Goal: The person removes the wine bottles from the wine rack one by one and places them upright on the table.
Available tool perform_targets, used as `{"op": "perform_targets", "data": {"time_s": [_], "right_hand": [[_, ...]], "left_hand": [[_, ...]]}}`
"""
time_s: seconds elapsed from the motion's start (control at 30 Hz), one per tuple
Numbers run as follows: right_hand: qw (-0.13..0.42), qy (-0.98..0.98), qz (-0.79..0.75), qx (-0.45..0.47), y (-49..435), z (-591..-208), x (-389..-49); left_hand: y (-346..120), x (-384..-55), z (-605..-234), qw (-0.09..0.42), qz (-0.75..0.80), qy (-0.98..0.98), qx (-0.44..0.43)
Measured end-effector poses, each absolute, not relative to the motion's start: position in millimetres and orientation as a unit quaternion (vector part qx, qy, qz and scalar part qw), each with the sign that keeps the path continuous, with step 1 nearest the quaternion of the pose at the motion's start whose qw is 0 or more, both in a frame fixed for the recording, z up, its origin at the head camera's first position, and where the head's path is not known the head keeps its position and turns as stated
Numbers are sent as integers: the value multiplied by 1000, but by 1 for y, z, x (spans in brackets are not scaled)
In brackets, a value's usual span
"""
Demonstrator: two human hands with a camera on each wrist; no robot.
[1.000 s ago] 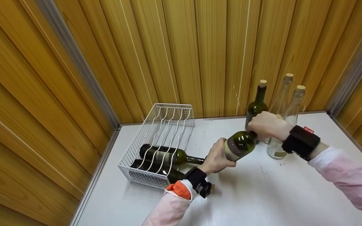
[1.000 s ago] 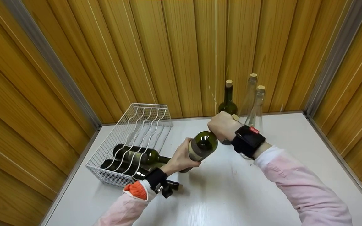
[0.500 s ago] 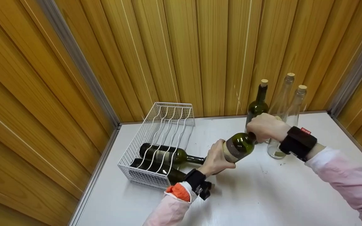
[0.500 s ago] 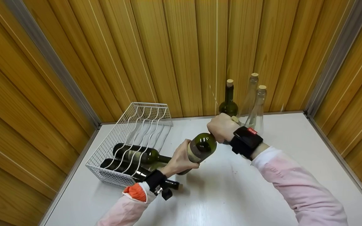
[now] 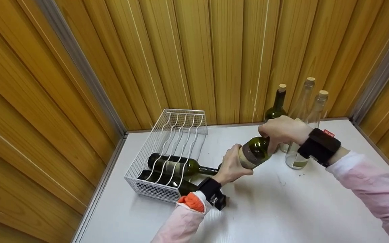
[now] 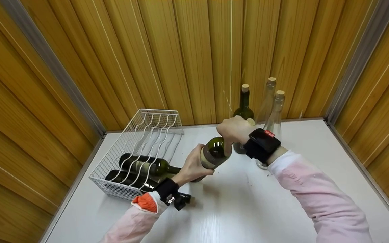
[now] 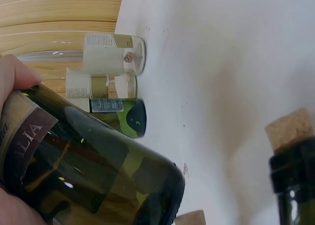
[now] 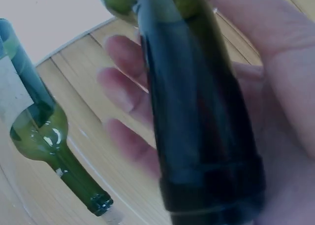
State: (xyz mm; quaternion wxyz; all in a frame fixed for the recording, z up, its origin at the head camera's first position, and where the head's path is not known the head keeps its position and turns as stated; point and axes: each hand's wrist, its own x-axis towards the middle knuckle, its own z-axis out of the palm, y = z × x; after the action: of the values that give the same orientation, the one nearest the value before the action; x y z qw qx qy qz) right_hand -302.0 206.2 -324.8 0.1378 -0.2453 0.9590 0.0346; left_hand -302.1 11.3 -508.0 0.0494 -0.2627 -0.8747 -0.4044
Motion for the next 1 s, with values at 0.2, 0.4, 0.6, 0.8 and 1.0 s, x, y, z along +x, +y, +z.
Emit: {"op": "perform_targets", "data": {"time_s": [0.2, 0.4, 0.6, 0.8, 1.0], "right_hand": [[29, 951, 19, -306, 198, -315, -297], [-231, 891, -87, -381, 196, -307, -291], [-338, 851, -200, -348, 201, -306, -290], [-380, 818, -358, -243, 203, -323, -290], [-357, 748, -540, -144, 202, -339, -291]], "left_hand": [[15, -301, -505, 39, -423, -869, -255], [21, -303, -510, 43, -474, -841, -259], [24, -299, -510, 46, -510, -824, -241], [26, -296, -508, 42, -528, -821, -212], [30, -313, -538, 86, -549, -801, -223]]}}
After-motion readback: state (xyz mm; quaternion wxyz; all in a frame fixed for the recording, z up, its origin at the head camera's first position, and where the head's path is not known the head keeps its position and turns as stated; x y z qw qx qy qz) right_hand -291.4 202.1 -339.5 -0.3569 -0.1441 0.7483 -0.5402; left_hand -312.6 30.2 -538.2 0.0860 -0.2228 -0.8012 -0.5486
